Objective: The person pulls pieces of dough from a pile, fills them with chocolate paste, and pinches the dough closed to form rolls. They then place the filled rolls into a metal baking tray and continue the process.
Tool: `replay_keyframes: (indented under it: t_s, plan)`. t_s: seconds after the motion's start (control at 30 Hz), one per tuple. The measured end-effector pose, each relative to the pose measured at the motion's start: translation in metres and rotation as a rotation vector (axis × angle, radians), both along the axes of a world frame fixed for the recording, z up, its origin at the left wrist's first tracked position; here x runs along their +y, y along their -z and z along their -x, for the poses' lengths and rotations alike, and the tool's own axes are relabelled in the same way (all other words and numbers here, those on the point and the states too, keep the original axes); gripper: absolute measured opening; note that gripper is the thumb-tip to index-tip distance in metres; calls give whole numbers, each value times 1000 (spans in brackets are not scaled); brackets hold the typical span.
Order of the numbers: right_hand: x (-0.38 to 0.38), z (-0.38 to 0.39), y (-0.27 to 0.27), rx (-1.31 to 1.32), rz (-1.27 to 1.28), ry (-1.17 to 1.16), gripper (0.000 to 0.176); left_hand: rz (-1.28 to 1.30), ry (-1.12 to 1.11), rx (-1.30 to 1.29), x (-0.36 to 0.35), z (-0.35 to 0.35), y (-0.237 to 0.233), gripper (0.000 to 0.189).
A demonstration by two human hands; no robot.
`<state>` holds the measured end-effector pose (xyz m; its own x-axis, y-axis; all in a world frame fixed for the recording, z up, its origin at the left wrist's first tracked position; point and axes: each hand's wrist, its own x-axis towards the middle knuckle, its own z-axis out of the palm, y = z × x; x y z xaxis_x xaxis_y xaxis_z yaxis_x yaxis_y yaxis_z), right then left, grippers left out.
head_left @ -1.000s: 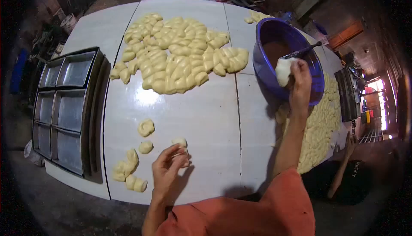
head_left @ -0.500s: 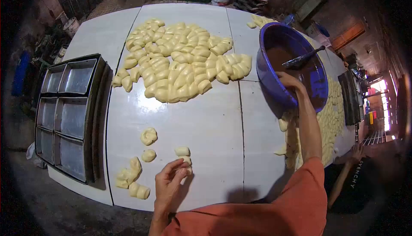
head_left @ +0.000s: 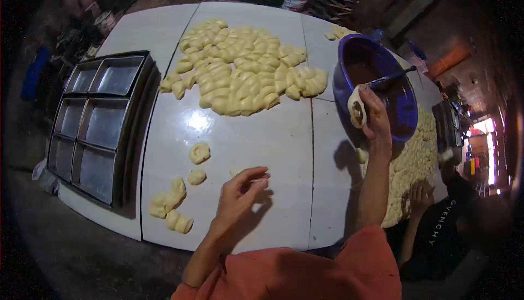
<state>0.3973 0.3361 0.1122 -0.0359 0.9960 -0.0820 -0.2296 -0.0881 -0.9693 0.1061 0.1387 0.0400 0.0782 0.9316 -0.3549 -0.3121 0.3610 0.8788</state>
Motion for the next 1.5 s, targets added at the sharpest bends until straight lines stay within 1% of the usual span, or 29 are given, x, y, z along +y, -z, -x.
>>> replay_keyframes:
  t_s: [0.03,0.07,0.1,0.13,0.2,0.23,0.27,0.3,0.33,0.4,0.43,0.47,0.53,0.63,0.67,0.7,0.73,0.8,0.83,0.93,0.97,1.07,1.1,1.2,1.27,1.33,1.37,1.47,1.5]
  plan:
    - [-13,15,5,63,13,-26,11,-69,73,32,8,-6,2,35]
    - [-23,32,20,59,36,-24,14,-102,97,-52,13,-13,4,38]
    - [-41,55,21,137,108,-103,15,-59,71,-112,18,-23,-2,43]
    - [-61,77,23,214,178,-184,16,-58,3,-207,21,-31,-2,43]
    - [-84,112,54,243,151,-267,17,-66,-132,-392,23,-36,5,42]
    - [-94,123,66,254,142,-344,16,-21,-150,-448,19,-27,8,38]
    - [-105,136,70,319,204,-331,14,21,-164,-505,14,-19,11,35]
    - [-112,138,77,313,239,-344,16,60,-176,-564,9,-11,13,31]
    - [-116,140,77,301,287,-356,20,94,-231,-510,3,-2,9,30]
    - [-130,150,79,111,163,-403,31,136,-324,-397,-8,18,11,28]
    - [-138,156,78,16,98,-422,37,50,-328,-357,-11,26,26,29]
    - [-145,164,73,-15,90,-450,55,47,-360,-330,-13,28,30,29]
    - [-156,175,100,-217,-273,-389,60,38,-423,-279,-17,31,28,30]
    - [-169,185,95,-599,-487,-345,54,5,-428,-325,-21,31,31,33]
    - [-172,189,93,-637,-534,-289,40,-8,-434,-352,-22,29,31,33]
    - [-174,189,102,-563,-498,-269,32,17,-426,-431,-24,29,25,34]
    - [-175,191,108,-489,-459,-250,26,31,-444,-381,-24,27,19,34]
    - [-175,193,108,-445,-393,-204,18,61,-476,-276,-22,26,10,34]
    - [-175,195,105,-422,-362,-178,14,83,-439,-338,-21,28,14,34]
    - [-177,200,97,-57,64,-229,10,47,-428,-318,-14,27,24,33]
    - [-177,198,86,-124,98,-255,10,72,-395,-359,-14,31,25,33]
    - [-174,187,102,-107,155,-335,15,88,-263,-150,-8,48,32,33]
    - [-179,184,88,38,299,-402,25,135,-317,-322,-11,45,25,33]
    - [-181,186,92,-422,-501,-448,33,112,-314,-178,-6,57,31,34]
    - [-180,181,99,-352,-401,-454,34,101,-252,-156,-7,60,32,33]
    - [-176,173,109,-281,-301,-458,36,76,-236,-162,-12,55,15,32]
    - [-174,169,115,-253,-266,-444,28,107,-198,-91,-14,55,4,30]
    - [-170,175,104,-399,-566,-362,23,-8,-145,-41,-18,57,6,28]
    - [-171,181,104,-435,-637,-283,23,-92,-166,-6,-16,57,17,23]
